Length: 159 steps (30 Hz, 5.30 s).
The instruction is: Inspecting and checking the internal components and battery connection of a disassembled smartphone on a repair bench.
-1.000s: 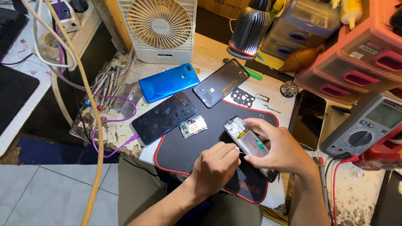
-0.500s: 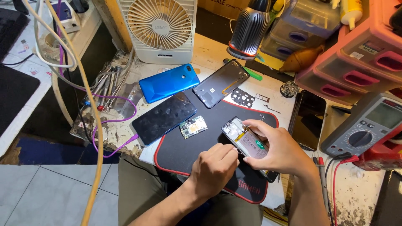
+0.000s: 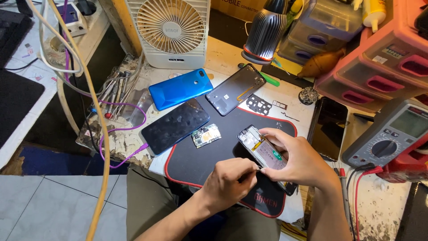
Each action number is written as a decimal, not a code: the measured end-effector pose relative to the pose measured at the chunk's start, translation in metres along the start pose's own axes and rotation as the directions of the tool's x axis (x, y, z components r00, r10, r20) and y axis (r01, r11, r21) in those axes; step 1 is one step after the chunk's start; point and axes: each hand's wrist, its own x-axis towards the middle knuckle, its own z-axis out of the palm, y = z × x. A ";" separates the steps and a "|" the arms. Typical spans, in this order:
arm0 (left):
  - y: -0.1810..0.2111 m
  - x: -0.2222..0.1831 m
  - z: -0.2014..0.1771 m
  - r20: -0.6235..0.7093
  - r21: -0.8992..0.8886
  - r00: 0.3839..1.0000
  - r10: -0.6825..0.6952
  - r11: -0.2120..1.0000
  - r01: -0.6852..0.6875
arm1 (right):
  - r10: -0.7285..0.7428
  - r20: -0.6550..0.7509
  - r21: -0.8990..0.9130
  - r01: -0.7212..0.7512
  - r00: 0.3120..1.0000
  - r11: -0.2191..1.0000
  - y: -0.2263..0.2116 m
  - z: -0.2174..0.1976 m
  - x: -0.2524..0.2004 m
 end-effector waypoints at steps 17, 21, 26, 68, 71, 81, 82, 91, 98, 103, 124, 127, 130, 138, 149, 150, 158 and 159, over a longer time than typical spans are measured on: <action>0.013 0.005 -0.005 -0.169 0.022 0.966 -0.194 0.979 0.201 | 0.098 0.081 0.180 -0.111 0.992 0.977 0.017 -0.010 0.008; 0.011 0.005 -0.005 -0.176 0.018 0.967 -0.184 0.982 0.190 | 0.097 0.086 0.241 -0.115 0.992 0.964 0.022 -0.010 0.009; 0.010 0.005 -0.005 -0.171 0.019 0.967 -0.189 0.981 0.195 | 0.108 0.092 0.219 -0.126 0.990 0.967 0.020 -0.011 0.009; -0.004 0.014 -0.009 -0.061 0.057 0.997 -0.056 0.997 0.060 | 0.069 0.007 0.005 -0.069 0.998 0.998 0.002 -0.008 0.003; -0.003 0.016 -0.007 -0.115 0.183 0.993 0.004 0.983 0.017 | 0.082 0.015 0.010 -0.082 0.997 0.997 0.002 -0.009 0.003; 0.007 0.024 -0.011 0.019 0.403 0.975 0.220 0.891 -0.209 | 0.028 0.019 -0.052 -0.027 0.999 0.998 0.002 -0.010 0.001; 0.007 0.024 -0.010 0.024 0.400 0.975 0.220 0.892 -0.211 | 0.031 0.017 -0.048 -0.031 0.999 0.998 0.003 -0.010 0.001; 0.006 0.022 -0.006 0.023 0.427 0.972 0.234 0.877 -0.221 | -0.067 -0.002 -0.075 0.066 0.998 0.995 0.010 -0.008 0.002; 0.006 0.018 -0.003 0.052 0.461 0.974 0.219 0.860 -0.218 | -0.061 -0.010 -0.077 0.060 0.998 0.995 0.009 -0.009 0.000; 0.007 0.019 -0.006 0.062 0.451 0.972 0.226 0.862 -0.230 | -0.077 -0.025 -0.055 0.075 0.997 0.996 0.010 -0.007 0.000; 0.019 0.030 -0.015 0.187 -0.344 0.506 -0.842 0.427 0.836 | 0.024 -0.193 -0.181 -0.060 0.981 0.982 -0.007 0.020 0.002; 0.011 0.023 -0.009 0.174 -0.478 0.542 -0.822 0.410 0.776 | 0.075 -0.192 -0.168 -0.108 0.979 0.980 -0.011 0.020 0.000; 0.006 0.018 -0.005 0.210 -0.569 0.589 -0.780 0.393 0.723 | 0.083 -0.194 -0.167 -0.116 0.978 0.979 -0.010 0.019 0.001; 0.022 0.031 -0.006 0.041 -0.357 0.578 -0.815 0.528 0.770 | 0.106 -0.222 -0.175 -0.146 0.969 0.974 -0.011 0.021 0.001; 0.017 0.027 0.000 0.007 -0.356 0.622 -0.783 0.580 0.733 | 0.114 -0.232 -0.182 -0.158 0.966 0.970 -0.009 0.022 0.003; 0.017 0.028 0.002 -0.034 -0.336 0.646 -0.763 0.617 0.711 | 0.118 -0.232 -0.187 -0.163 0.966 0.969 -0.009 0.021 0.003; 0.020 0.031 -0.005 0.090 -0.406 0.618 -0.781 0.538 0.739 | 0.121 -0.215 -0.166 -0.158 0.969 0.973 -0.011 0.019 0.002; 0.019 0.032 -0.005 0.088 -0.417 0.593 -0.800 0.512 0.751 | 0.134 -0.221 -0.158 -0.171 0.966 0.973 -0.012 0.019 0.002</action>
